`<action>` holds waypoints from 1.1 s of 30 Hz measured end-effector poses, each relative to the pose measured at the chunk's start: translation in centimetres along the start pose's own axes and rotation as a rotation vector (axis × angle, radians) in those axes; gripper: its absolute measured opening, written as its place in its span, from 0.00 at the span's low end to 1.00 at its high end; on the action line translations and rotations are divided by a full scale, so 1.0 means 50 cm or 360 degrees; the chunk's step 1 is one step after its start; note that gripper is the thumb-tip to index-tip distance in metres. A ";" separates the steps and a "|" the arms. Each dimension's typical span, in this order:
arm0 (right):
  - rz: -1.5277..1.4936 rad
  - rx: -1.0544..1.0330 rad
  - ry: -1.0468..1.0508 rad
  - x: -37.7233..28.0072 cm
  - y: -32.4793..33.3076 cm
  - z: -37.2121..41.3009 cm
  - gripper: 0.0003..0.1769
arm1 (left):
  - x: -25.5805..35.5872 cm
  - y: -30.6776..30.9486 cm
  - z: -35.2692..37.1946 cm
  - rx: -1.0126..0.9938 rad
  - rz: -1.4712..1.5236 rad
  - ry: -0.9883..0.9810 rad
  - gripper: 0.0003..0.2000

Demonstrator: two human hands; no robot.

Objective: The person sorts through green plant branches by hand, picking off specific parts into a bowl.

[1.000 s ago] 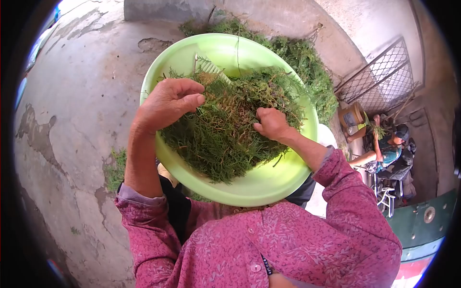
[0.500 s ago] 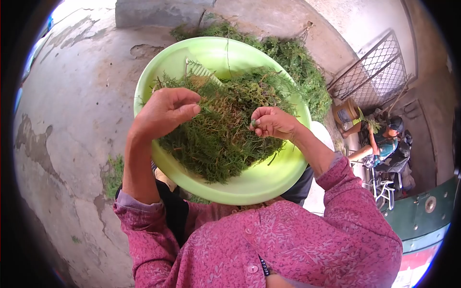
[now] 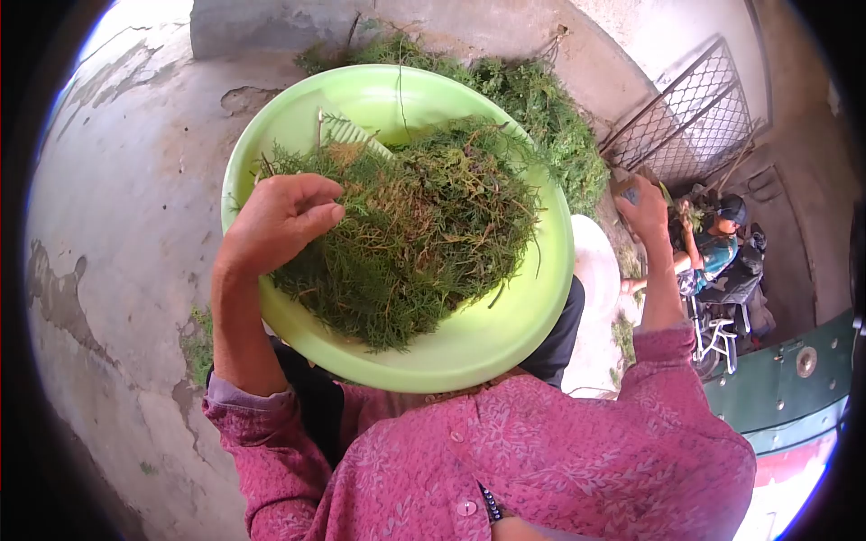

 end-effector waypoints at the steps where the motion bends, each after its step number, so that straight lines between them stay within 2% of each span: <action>1: -0.0208 -0.0032 0.0101 -0.036 0.004 0.014 0.33 | -0.001 0.000 -0.001 -0.0006 -0.0006 -0.0001 0.14; 3: -0.0549 -0.0462 0.0042 -0.148 -0.006 0.039 0.36 | 0.002 0.001 -0.004 -0.0009 -0.0092 -0.0040 0.14; 5: -0.0555 -0.0544 0.0486 -0.271 -0.034 0.066 0.42 | 0.003 0.002 -0.005 0.0006 -0.0074 -0.0070 0.14; 7: -0.0397 -0.0640 0.0746 -0.381 -0.060 0.094 0.49 | 0.006 0.005 -0.002 0.0042 -0.0058 -0.0092 0.13; 11: -0.0401 -0.0616 0.0898 -0.485 -0.154 0.104 0.51 | 0.004 0.003 0.004 0.0092 -0.0078 -0.0030 0.13; 12: -0.0308 -0.0708 0.0847 -0.502 -0.165 0.115 0.51 | 0.005 0.003 0.005 0.0090 -0.0084 -0.0054 0.13; 13: -0.0212 -0.0802 0.0794 -0.511 -0.176 0.126 0.51 | 0.006 0.002 0.006 0.0085 -0.0087 -0.0075 0.13; 14: -0.0208 -0.0714 0.0821 -0.520 -0.176 0.132 0.45 | 0.005 0.002 0.007 0.0089 -0.0087 -0.0066 0.13; 15: -0.0208 -0.0722 0.0825 -0.523 -0.179 0.134 0.45 | 0.006 0.003 0.005 0.0084 -0.0106 -0.0092 0.13; 17: -0.0232 -0.0702 0.0977 -0.529 -0.180 0.145 0.37 | 0.005 0.000 0.004 0.0068 -0.0118 -0.0111 0.13; 18: -0.0229 -0.0712 0.0975 -0.524 -0.182 0.147 0.37 | 0.003 0.000 0.003 0.0064 -0.0142 -0.0099 0.13; 20: -0.0342 -0.0572 0.1135 -0.522 -0.171 0.152 0.29 | 0.002 0.000 0.003 0.0065 -0.0160 -0.0078 0.13; 24: -0.0562 -0.0414 0.1185 -0.514 -0.139 0.153 0.25 | -0.005 -0.003 0.008 0.0076 -0.0041 -0.0028 0.13; 28: -0.0821 -0.0490 0.1148 -0.509 -0.089 0.146 0.19 | -0.011 -0.006 0.008 0.0061 0.0011 0.0009 0.13; 31: -0.0549 -0.0629 0.1072 -0.492 -0.121 0.126 0.23 | -0.007 -0.004 0.005 0.0045 -0.0015 0.0016 0.13; 33: -0.0574 -0.0636 0.1062 -0.479 -0.138 0.128 0.26 | -0.006 -0.005 0.004 0.0041 -0.0027 0.0011 0.13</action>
Point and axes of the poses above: each hand's wrist, its own z-axis away from the middle knuckle, its own y-axis out of the back of the hand, x = y × z, the point moved 6 cm from there along -z, towards the middle knuckle, and after that the axes turned 9 degrees about -y, right-handed, at the moved point
